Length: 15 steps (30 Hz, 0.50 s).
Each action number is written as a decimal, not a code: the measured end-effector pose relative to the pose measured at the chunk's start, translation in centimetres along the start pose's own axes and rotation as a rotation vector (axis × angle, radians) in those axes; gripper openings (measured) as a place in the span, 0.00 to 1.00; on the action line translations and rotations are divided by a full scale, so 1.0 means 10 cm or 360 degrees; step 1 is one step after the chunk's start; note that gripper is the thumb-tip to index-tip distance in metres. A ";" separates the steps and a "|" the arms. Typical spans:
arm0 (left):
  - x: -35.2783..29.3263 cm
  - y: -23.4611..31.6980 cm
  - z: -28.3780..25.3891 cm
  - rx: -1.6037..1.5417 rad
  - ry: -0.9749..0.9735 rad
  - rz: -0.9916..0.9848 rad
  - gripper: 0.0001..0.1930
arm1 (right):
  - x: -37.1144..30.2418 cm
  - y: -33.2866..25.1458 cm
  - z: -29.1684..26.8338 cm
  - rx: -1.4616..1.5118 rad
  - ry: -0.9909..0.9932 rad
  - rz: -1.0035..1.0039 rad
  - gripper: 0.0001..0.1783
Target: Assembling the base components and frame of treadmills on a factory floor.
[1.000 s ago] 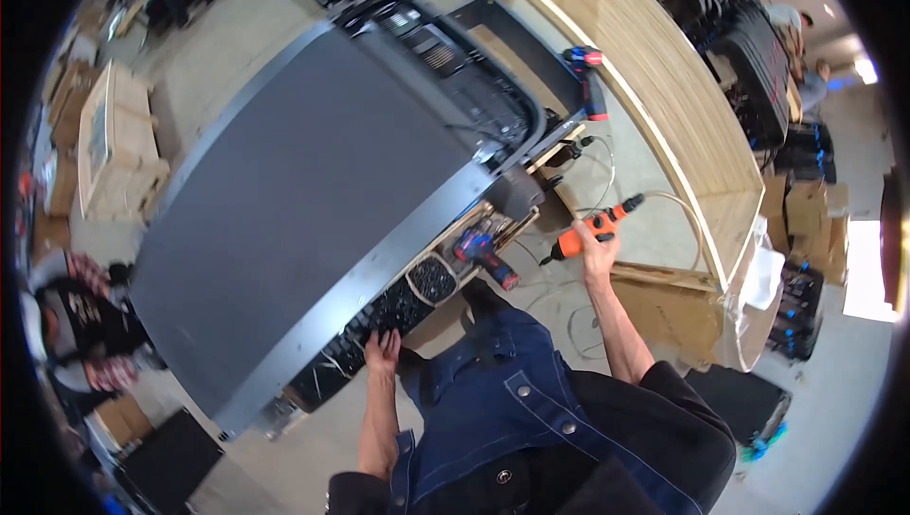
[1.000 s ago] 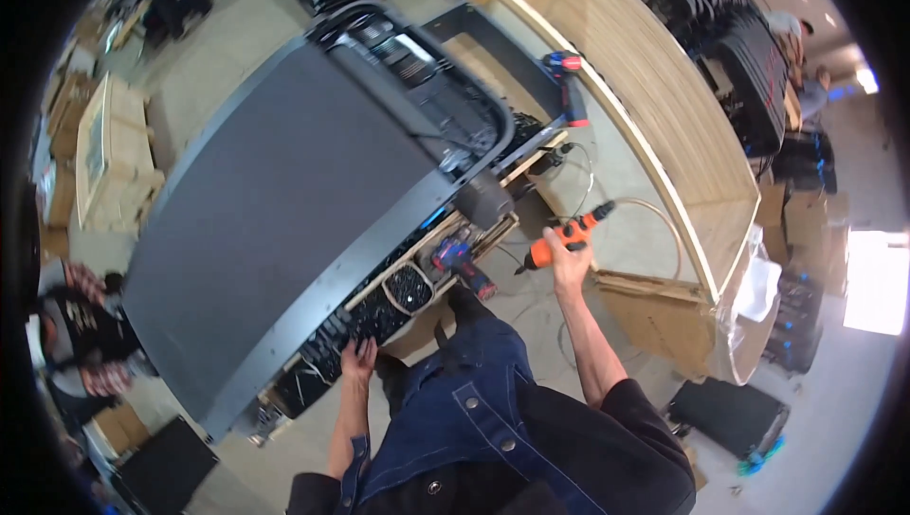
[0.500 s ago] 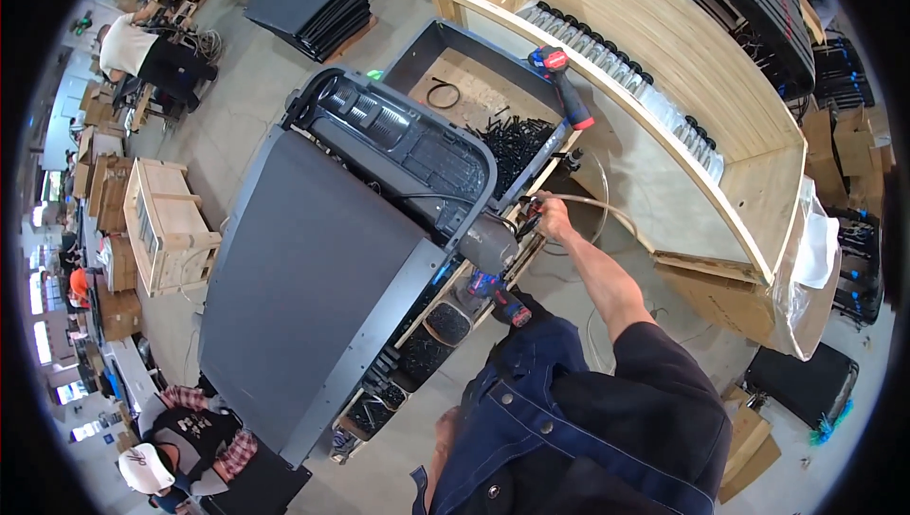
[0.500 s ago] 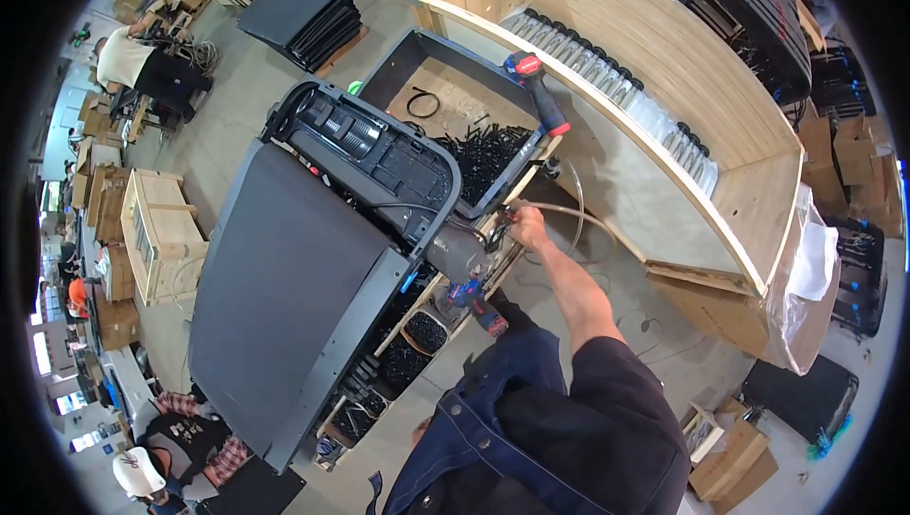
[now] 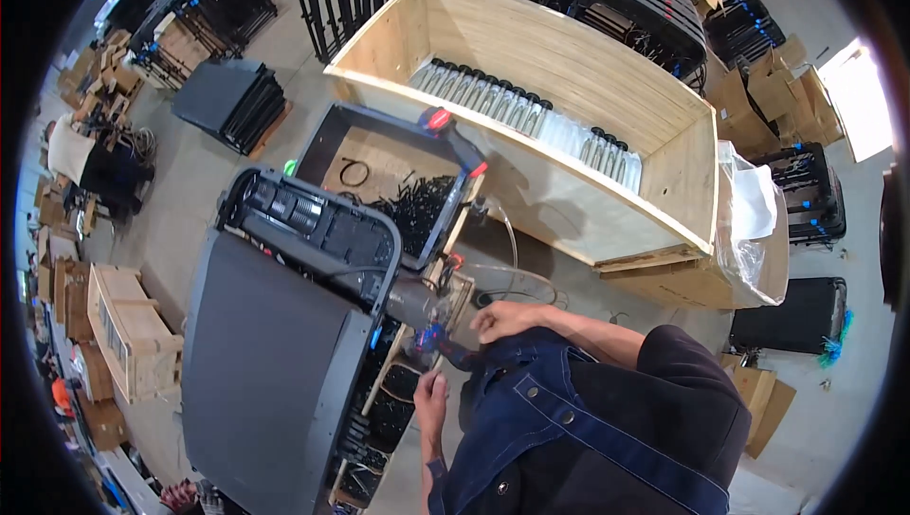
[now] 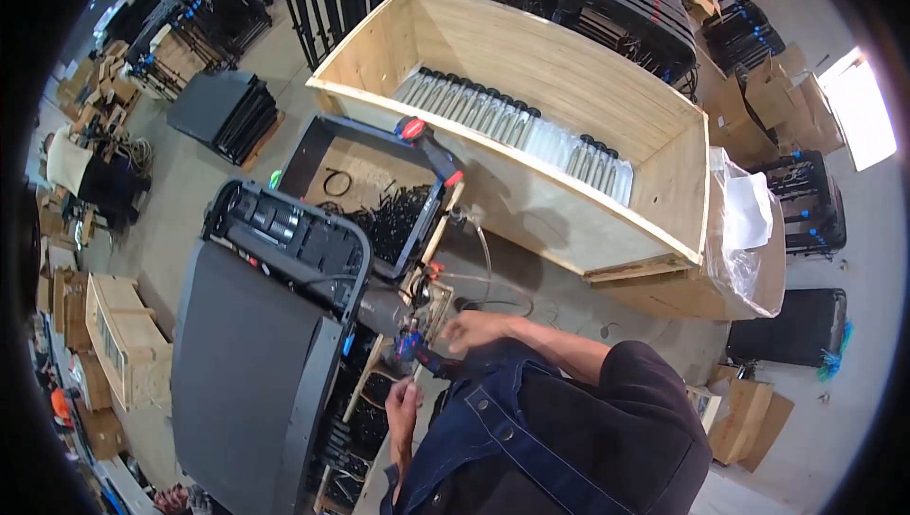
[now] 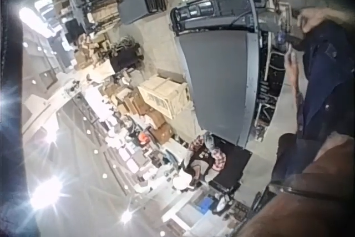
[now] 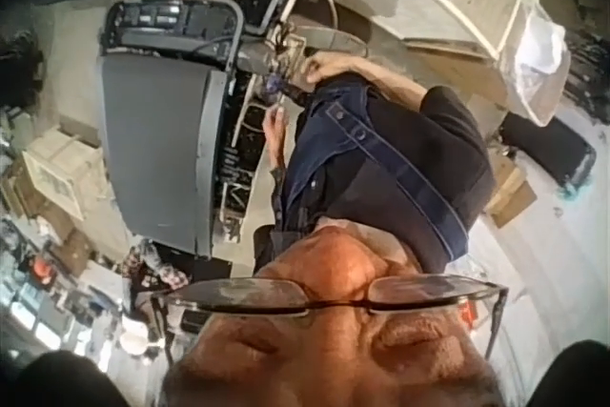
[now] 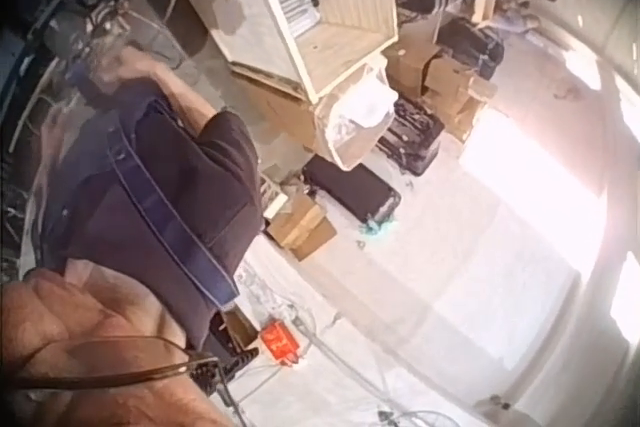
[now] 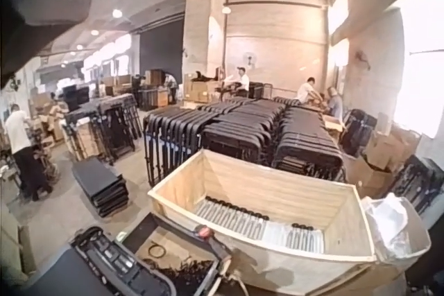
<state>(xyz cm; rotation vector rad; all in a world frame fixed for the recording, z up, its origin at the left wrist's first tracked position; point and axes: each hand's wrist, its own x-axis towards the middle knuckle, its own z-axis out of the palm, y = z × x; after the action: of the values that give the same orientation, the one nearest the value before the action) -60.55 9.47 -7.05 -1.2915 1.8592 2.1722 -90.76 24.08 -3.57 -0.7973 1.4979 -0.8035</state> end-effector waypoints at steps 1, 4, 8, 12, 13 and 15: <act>0.22 0.30 0.20 0.0032 -0.0003 0.0279 0.18 | -0.13 -0.10 -0.20 0.0036 -0.0002 -0.0005 0.28; 0.59 1.65 0.88 -0.0089 -0.0211 0.0367 0.15 | -0.50 -0.32 -1.25 0.0276 0.0414 -0.0208 0.28; 1.40 2.71 1.99 -0.0070 -0.0327 0.0570 0.13 | -0.75 -0.28 -3.02 0.0925 0.1212 -0.0355 0.28; 2.44 3.35 3.24 0.0384 -0.0291 0.0896 0.09 | -0.24 1.27 -4.57 0.1427 0.1549 -0.0264 0.27; 2.75 3.35 3.51 0.0611 -0.0246 0.1170 0.10 | -0.07 1.88 -4.78 0.1649 0.1559 -0.0162 0.24; 3.28 3.46 3.93 0.0968 -0.0162 0.1345 0.11 | 0.44 2.69 -5.11 0.1935 0.1630 0.0226 0.21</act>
<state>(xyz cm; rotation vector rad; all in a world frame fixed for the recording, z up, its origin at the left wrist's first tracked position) -121.52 15.55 0.84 -0.2858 3.0197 1.5380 -142.94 36.50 -25.46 0.7408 1.4529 -1.8662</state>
